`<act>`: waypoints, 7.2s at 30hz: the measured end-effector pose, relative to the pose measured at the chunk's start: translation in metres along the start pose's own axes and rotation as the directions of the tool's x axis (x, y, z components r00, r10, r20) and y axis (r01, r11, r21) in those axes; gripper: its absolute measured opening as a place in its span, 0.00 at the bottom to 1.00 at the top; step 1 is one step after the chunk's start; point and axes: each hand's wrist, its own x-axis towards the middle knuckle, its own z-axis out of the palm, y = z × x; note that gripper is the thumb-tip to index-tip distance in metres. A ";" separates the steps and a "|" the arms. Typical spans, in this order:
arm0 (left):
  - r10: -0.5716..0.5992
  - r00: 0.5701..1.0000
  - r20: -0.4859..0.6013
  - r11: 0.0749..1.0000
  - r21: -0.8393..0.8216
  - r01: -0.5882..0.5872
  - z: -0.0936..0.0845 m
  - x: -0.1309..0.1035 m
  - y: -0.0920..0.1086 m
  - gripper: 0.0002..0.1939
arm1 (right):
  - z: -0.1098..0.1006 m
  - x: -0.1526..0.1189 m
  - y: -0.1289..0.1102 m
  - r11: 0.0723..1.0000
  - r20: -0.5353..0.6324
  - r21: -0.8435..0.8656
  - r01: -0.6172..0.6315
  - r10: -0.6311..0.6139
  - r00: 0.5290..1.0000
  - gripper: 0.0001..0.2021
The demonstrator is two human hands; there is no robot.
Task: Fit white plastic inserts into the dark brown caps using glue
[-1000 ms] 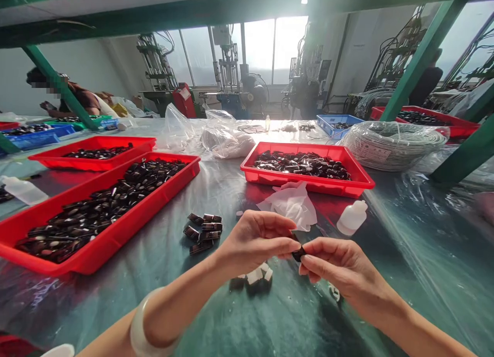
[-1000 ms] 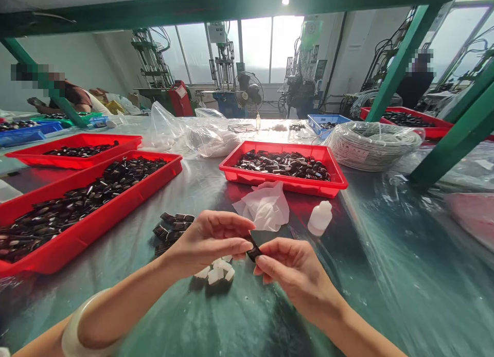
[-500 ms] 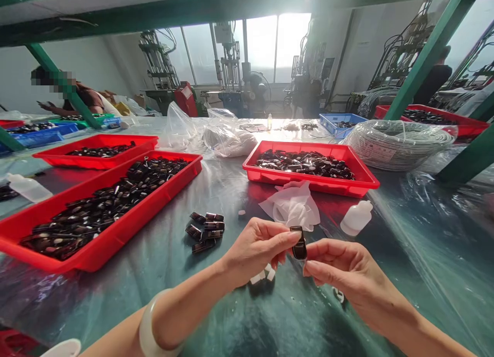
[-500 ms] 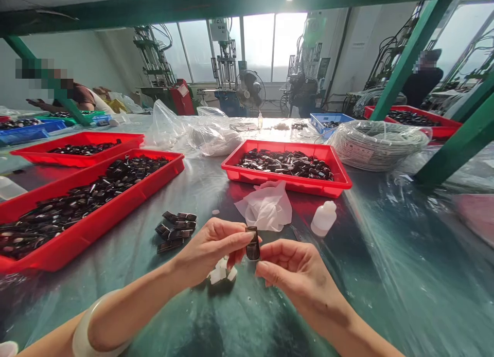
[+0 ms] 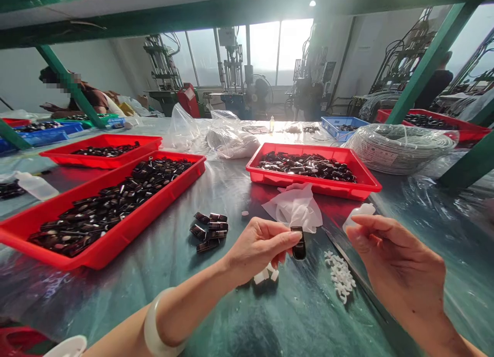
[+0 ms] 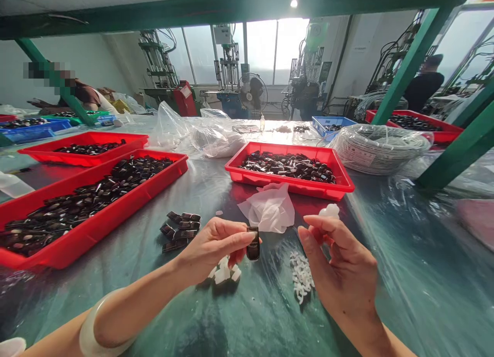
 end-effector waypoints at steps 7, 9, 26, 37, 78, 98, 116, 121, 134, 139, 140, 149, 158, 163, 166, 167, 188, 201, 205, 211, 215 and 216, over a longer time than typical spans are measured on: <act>-0.024 0.998 0.059 1.000 -0.015 0.025 -0.003 -0.001 0.000 0.18 | -0.001 -0.007 0.003 0.996 0.103 -0.014 0.083 -0.081 0.991 0.07; -0.029 0.996 0.082 0.999 -0.011 0.030 -0.004 -0.001 0.000 0.17 | -0.001 -0.007 0.002 0.994 0.107 -0.026 0.105 -0.102 0.989 0.07; -0.048 0.992 0.117 0.997 -0.055 0.055 -0.005 -0.001 -0.001 0.16 | -0.016 0.017 0.004 0.503 0.482 -0.831 0.237 0.439 0.758 0.12; -0.128 0.977 0.173 0.968 -0.195 0.161 -0.003 -0.001 -0.007 0.15 | -0.022 0.011 0.019 0.469 0.527 -0.830 0.301 0.487 0.696 0.08; -0.131 0.861 0.492 0.929 -0.243 0.280 0.002 -0.004 -0.013 0.09 | -0.018 0.014 -0.020 0.867 0.352 0.341 -0.363 0.241 0.905 0.03; -0.159 0.820 0.550 0.887 -0.285 0.363 0.001 -0.006 -0.013 0.12 | -0.017 0.005 -0.011 0.924 0.473 0.337 -0.179 -0.001 0.881 0.07; -0.128 0.841 0.526 0.872 -0.344 0.348 -0.002 -0.005 -0.012 0.11 | -0.015 -0.003 -0.012 0.920 0.433 0.347 0.183 -0.330 0.839 0.15; -0.138 0.836 0.531 0.874 -0.332 0.355 -0.001 -0.005 -0.010 0.10 | -0.014 -0.004 -0.013 0.923 0.462 0.355 0.149 -0.312 0.831 0.18; -0.129 0.850 0.510 0.866 -0.360 0.347 -0.001 -0.005 -0.013 0.13 | -0.012 -0.005 -0.016 0.931 0.359 0.348 0.108 -0.238 0.902 0.12; -0.135 0.852 0.506 0.864 -0.360 0.351 -0.001 -0.005 -0.013 0.13 | -0.010 -0.006 -0.020 0.937 0.292 0.348 0.023 -0.131 0.947 0.08; -0.133 0.851 0.508 0.863 -0.362 0.352 -0.001 -0.005 -0.013 0.12 | -0.009 -0.006 -0.020 0.941 0.281 0.338 0.000 -0.101 0.954 0.08; -0.167 0.856 0.490 0.875 -0.327 0.357 -0.001 -0.005 -0.016 0.13 | -0.010 -0.003 -0.021 0.921 0.271 0.370 -0.122 0.018 0.962 0.06; -0.084 0.907 0.413 0.898 -0.363 0.249 -0.004 -0.005 -0.008 0.12 | -0.010 0.002 -0.018 0.915 0.266 0.382 -0.130 0.026 0.964 0.04; -0.090 0.890 0.447 0.898 -0.351 0.267 0.000 -0.006 -0.008 0.12 | -0.009 0.000 -0.013 0.939 0.397 0.326 -0.108 -0.032 0.917 0.05; -0.150 0.903 0.402 0.905 -0.313 0.289 0.004 -0.006 -0.008 0.14 | -0.010 0.004 -0.008 0.956 0.417 0.278 -0.097 -0.029 0.909 0.05; -0.171 0.908 0.381 0.902 -0.310 0.300 0.005 -0.006 -0.008 0.14 | -0.011 0.006 -0.007 0.957 0.391 0.261 -0.127 0.015 0.920 0.06; -0.228 0.926 0.302 0.895 -0.309 0.321 0.017 -0.008 -0.007 0.14 | -0.008 0.011 -0.007 0.807 0.467 0.356 -0.471 0.283 0.838 0.04; -0.202 0.916 0.346 0.916 -0.265 0.301 0.015 -0.009 -0.004 0.11 | -0.014 0.014 -0.005 0.730 0.649 0.302 -0.613 0.313 0.693 0.08; -0.208 0.915 0.345 0.919 -0.251 0.303 0.016 -0.010 -0.002 0.12 | -0.012 0.012 -0.002 0.714 0.675 0.287 -0.639 0.323 0.664 0.10; -0.200 0.911 0.361 0.921 -0.248 0.300 0.015 -0.009 -0.004 0.13 | -0.008 0.009 -0.001 0.702 0.682 0.299 -0.646 0.316 0.659 0.10; -0.199 0.913 0.357 0.923 -0.244 0.296 0.014 -0.009 -0.005 0.13 | -0.008 0.008 -0.003 0.705 0.674 0.308 -0.639 0.312 0.670 0.10; -0.201 0.912 0.358 0.923 -0.242 0.299 0.014 -0.009 -0.005 0.13 | -0.009 0.008 -0.003 0.704 0.672 0.308 -0.639 0.315 0.671 0.09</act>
